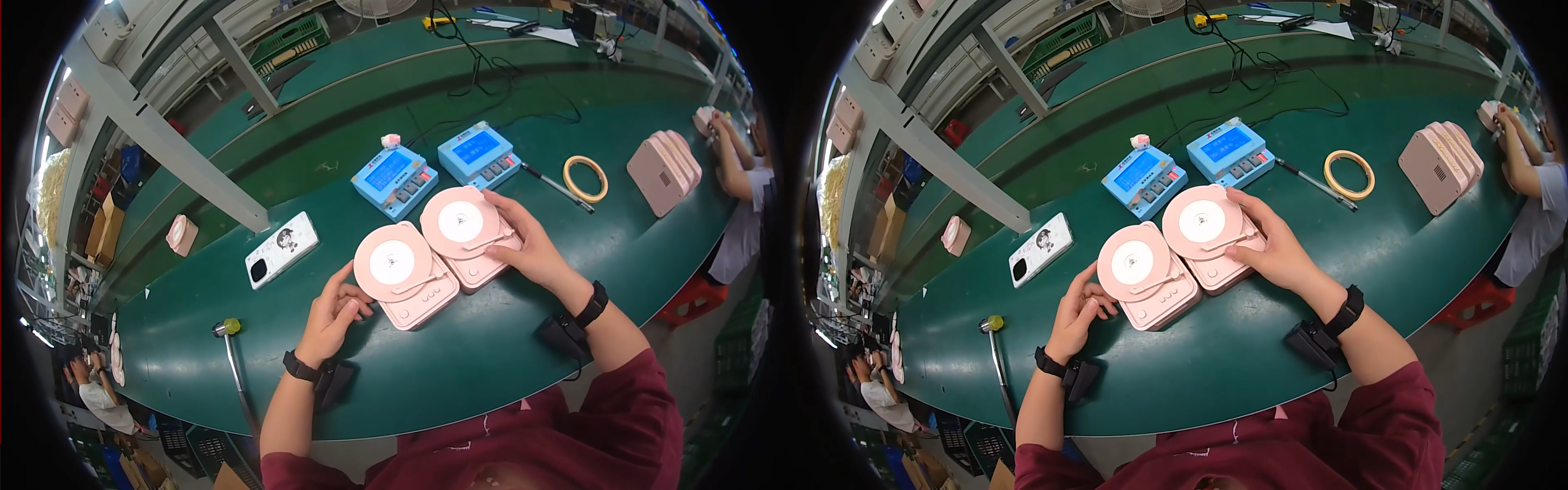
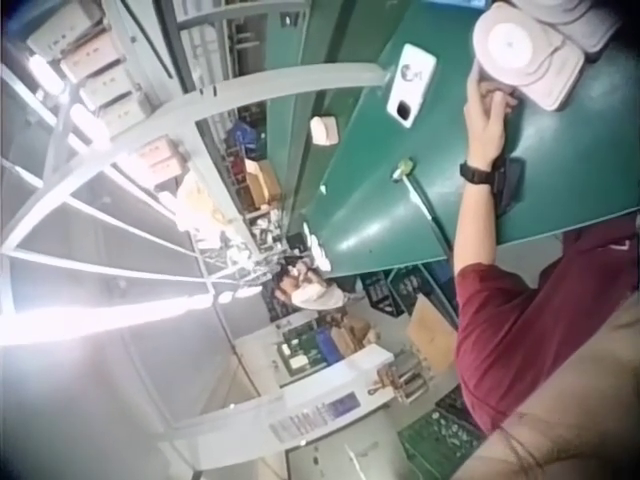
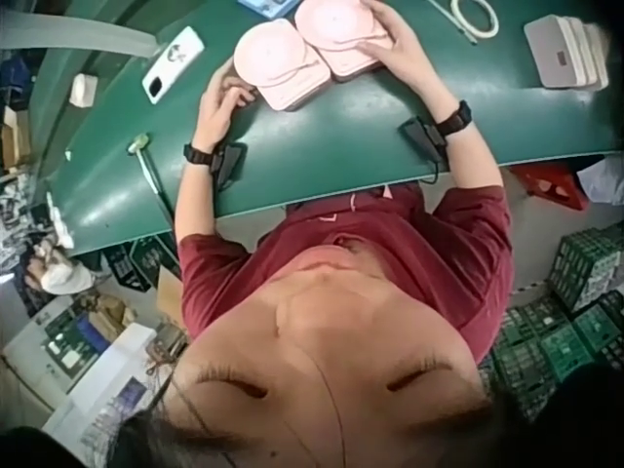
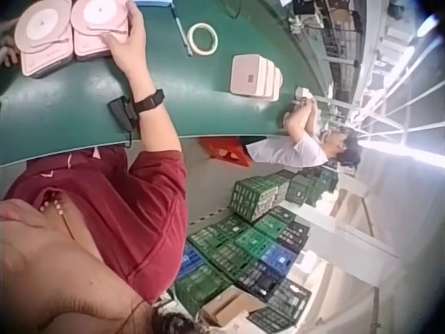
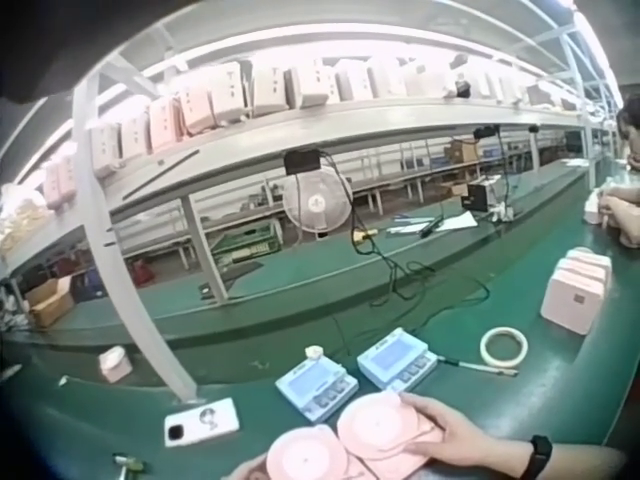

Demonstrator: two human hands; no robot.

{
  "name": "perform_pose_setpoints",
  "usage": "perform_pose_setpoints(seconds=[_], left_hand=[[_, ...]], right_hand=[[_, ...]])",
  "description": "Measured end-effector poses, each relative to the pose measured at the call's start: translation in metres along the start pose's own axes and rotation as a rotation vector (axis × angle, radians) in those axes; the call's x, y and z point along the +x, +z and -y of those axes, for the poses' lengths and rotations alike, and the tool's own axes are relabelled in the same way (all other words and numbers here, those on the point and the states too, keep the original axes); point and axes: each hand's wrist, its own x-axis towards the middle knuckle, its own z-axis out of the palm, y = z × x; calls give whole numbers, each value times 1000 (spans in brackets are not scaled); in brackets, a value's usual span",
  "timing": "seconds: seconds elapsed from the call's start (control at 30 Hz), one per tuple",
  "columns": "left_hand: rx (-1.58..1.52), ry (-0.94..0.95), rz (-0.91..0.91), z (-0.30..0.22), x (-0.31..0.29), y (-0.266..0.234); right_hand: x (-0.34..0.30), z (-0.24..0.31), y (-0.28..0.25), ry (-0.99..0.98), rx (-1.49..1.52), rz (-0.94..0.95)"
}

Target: The person tests pink record player speakers by pressing buttons and checking the turntable rotation before setting them aside. They then pick up a pen to inspect it and finish by arranging the speakers in a row for further testing.

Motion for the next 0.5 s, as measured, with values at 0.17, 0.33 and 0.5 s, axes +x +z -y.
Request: perform_pose_setpoints(seconds=[0.17,0.33,0.5], left_hand=[[8,-6,0,-1,1,-1],[7,-11,-1,0,1,-1],[16,-5,-1,-3,1,-1]], right_hand=[[0,1,1,13,28,-3],[2,4,0,78,194,-20],[4,10,-6,204,451,-17]])
